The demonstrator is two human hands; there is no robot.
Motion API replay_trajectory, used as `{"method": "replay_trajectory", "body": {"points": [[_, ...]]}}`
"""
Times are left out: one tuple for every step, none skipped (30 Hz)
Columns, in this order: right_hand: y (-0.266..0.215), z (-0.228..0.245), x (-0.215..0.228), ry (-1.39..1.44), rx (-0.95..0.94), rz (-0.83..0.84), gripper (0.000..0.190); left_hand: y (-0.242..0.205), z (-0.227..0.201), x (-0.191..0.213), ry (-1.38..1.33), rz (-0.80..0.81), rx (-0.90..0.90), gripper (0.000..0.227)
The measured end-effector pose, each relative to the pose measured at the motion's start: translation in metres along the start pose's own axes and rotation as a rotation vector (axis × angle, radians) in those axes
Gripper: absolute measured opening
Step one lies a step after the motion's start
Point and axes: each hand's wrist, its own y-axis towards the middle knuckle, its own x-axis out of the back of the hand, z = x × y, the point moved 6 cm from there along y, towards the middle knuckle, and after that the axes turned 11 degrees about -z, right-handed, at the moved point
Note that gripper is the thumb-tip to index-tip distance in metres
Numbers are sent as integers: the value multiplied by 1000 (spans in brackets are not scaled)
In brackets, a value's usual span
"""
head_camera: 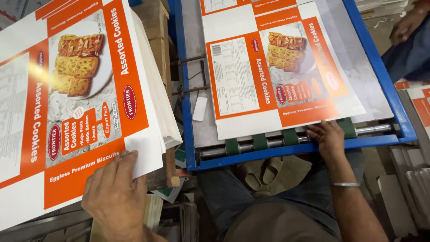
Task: The person is sitting and repeatedly picking up flat, orange and white printed boxes labeled 'Assorted Cookies' from a pile on the left. They place each box onto a blue metal tray or conveyor system on the right, stacking them one by one.
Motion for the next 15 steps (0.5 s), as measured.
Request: {"method": "replay_trajectory", "body": {"points": [[-7,-5,0,-23,-21,24,27,1,0,0,3,15,-14,49],[-15,-9,2,-39,-48,43,29,2,1,0,5,29,-28,50],[-24,-13,2,-52,-72,62,30,3,1,0,-17,48,-30,51],[-32,-15,0,-65,-96,80,32,4,3,1,-40,67,-34,52],[-40,-14,-4,-79,-100,108,34,5,6,2,-62,88,-36,53],[-49,-12,-9,-93,-104,136,36,7,14,2,-161,134,-19,53],[-59,-8,-14,-110,-110,164,38,12,28,4,-260,183,1,52],[-67,-2,-22,-114,-113,185,39,16,41,6,-359,232,21,52],[-76,5,-32,-117,-116,209,40,23,50,16,-344,32,13,34],[-86,14,-44,-120,-120,232,41,23,54,22,-350,-88,25,25],[-98,25,-59,-122,-113,269,42,23,57,28,-353,-212,36,18],[-111,36,-74,-123,-105,307,43,23,58,31,-367,-257,73,17],[-126,48,-90,-123,-96,340,43,22,49,29,-331,-275,54,20],[-145,61,-109,-73,-83,444,44,22,38,29,-295,-293,37,25],[-167,71,-128,-26,-73,550,45,19,17,20,-230,-280,10,27]]}}
